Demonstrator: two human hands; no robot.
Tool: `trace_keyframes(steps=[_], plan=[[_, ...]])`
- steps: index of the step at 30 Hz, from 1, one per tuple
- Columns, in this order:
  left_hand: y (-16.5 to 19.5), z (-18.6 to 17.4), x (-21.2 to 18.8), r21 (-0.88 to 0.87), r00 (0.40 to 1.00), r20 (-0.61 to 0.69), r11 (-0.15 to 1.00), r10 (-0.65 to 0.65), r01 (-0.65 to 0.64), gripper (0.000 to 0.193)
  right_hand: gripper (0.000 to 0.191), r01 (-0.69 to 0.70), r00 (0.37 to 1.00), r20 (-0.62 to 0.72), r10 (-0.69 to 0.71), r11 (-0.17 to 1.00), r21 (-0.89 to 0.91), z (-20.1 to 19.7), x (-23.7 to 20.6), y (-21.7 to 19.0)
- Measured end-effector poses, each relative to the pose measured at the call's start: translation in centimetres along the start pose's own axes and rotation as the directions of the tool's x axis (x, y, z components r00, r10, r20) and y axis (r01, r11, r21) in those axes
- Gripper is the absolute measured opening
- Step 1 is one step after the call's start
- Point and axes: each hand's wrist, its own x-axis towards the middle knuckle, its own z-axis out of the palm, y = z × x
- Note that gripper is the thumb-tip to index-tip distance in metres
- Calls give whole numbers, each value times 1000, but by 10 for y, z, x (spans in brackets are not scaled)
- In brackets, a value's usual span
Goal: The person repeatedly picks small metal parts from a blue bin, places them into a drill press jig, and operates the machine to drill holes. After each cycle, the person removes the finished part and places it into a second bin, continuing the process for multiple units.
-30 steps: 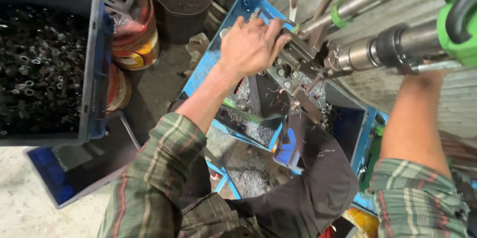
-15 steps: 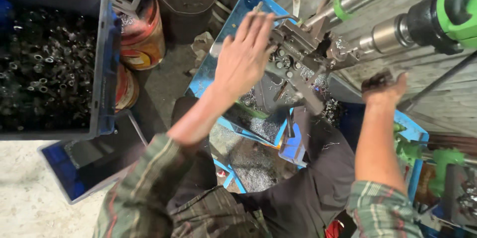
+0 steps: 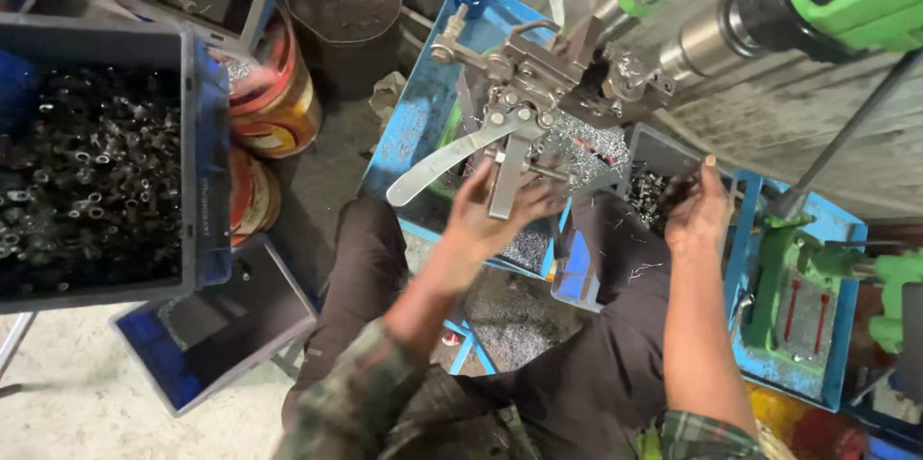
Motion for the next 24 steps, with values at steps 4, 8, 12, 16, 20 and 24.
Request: trace_keyframes(steps=[4, 8, 12, 16, 20, 24], plan=[[-53, -3, 83, -128, 964, 166, 974, 206, -186, 34, 29, -82, 995, -51, 83, 996, 22, -11, -2, 2], [-63, -15, 98, -209, 942, 182, 948, 281, -242, 31, 26, -149, 984, -78, 157, 983, 104, -7, 0, 2], [-43, -33, 39, -80, 995, -94, 996, 43, -51, 35, 29, -145, 989, -8, 146, 986, 85, 7, -9, 1], [53, -28, -76, 285, 857, -515, 941, -12, 184, 43, 22, -18, 999, 32, 21, 996, -89, 30, -27, 4], [172, -13, -191, 680, 596, -678, 675, 430, 286, 48, 27, 262, 944, 285, -166, 902, -343, 64, -57, 9], [271, 0, -275, 664, 355, -238, -115, 904, 739, 45, 22, 415, 850, 521, -81, 712, -566, 109, -93, 7]])
